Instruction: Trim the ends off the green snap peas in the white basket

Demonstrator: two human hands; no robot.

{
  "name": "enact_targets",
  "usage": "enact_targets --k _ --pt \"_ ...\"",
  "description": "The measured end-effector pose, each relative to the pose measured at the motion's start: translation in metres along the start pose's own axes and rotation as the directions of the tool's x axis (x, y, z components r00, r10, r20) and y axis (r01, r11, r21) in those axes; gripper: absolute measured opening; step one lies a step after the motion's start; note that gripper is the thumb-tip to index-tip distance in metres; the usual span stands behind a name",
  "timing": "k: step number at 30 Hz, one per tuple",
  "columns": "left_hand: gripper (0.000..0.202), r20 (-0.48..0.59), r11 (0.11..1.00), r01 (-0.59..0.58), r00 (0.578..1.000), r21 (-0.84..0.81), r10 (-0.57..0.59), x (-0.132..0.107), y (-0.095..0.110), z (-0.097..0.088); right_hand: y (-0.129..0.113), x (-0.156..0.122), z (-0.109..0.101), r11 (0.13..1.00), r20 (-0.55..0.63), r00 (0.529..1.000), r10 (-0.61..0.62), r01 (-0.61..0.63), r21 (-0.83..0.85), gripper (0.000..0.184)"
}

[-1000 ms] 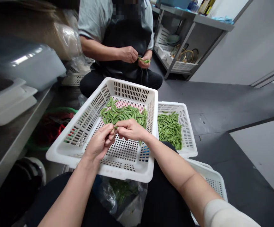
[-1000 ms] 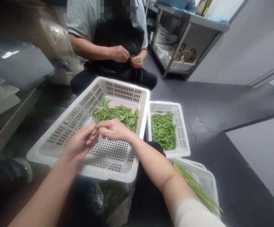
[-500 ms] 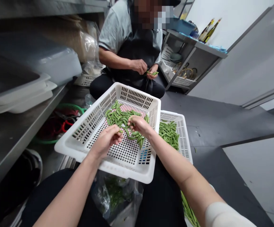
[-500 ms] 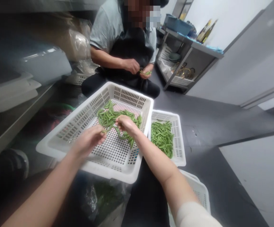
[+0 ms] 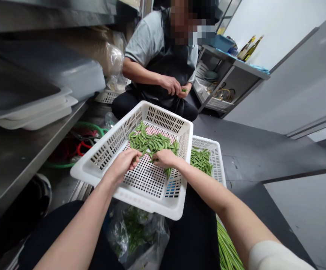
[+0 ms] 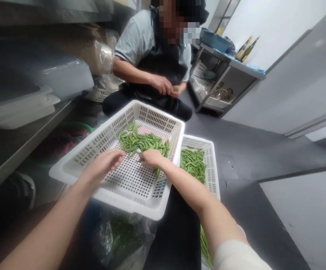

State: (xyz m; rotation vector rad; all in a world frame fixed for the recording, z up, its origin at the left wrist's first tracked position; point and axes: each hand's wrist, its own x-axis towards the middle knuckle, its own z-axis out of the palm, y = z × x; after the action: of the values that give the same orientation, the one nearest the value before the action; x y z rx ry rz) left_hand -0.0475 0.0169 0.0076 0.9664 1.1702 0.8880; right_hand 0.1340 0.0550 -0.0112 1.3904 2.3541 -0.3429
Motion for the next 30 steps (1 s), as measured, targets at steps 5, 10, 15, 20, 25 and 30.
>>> enact_targets --k 5,10,15,20,25,30 --pt "0.023 0.011 0.894 -0.116 0.992 0.432 0.124 -0.001 -0.006 -0.002 -0.011 -0.025 -0.015 0.922 -0.301 0.953 -0.023 0.137 0.363 0.023" --pt "0.021 0.112 0.922 -0.091 0.992 0.376 0.053 0.001 -0.014 0.001 -0.016 -0.035 -0.012 0.901 -0.376 0.924 -0.067 0.218 0.374 0.017" --pt "0.021 0.095 0.931 -0.069 0.995 0.357 0.038 0.005 -0.016 0.007 -0.016 -0.035 -0.009 0.908 -0.39 0.916 -0.088 0.235 0.346 0.015" --pt "0.02 0.088 0.984 -0.018 0.996 0.175 0.002 0.002 -0.005 0.015 -0.016 -0.028 -0.005 0.602 -0.466 0.885 0.027 0.357 0.714 0.015" --pt "0.014 0.212 0.988 0.029 0.975 0.153 -0.062 -0.011 0.005 0.017 0.006 -0.023 -0.01 -0.167 -0.328 0.852 0.407 0.423 0.891 0.034" --pt "0.015 0.307 0.971 0.009 0.948 0.24 -0.085 -0.014 0.004 0.011 0.017 -0.028 -0.016 -0.331 -0.265 0.87 0.415 0.416 0.847 0.041"
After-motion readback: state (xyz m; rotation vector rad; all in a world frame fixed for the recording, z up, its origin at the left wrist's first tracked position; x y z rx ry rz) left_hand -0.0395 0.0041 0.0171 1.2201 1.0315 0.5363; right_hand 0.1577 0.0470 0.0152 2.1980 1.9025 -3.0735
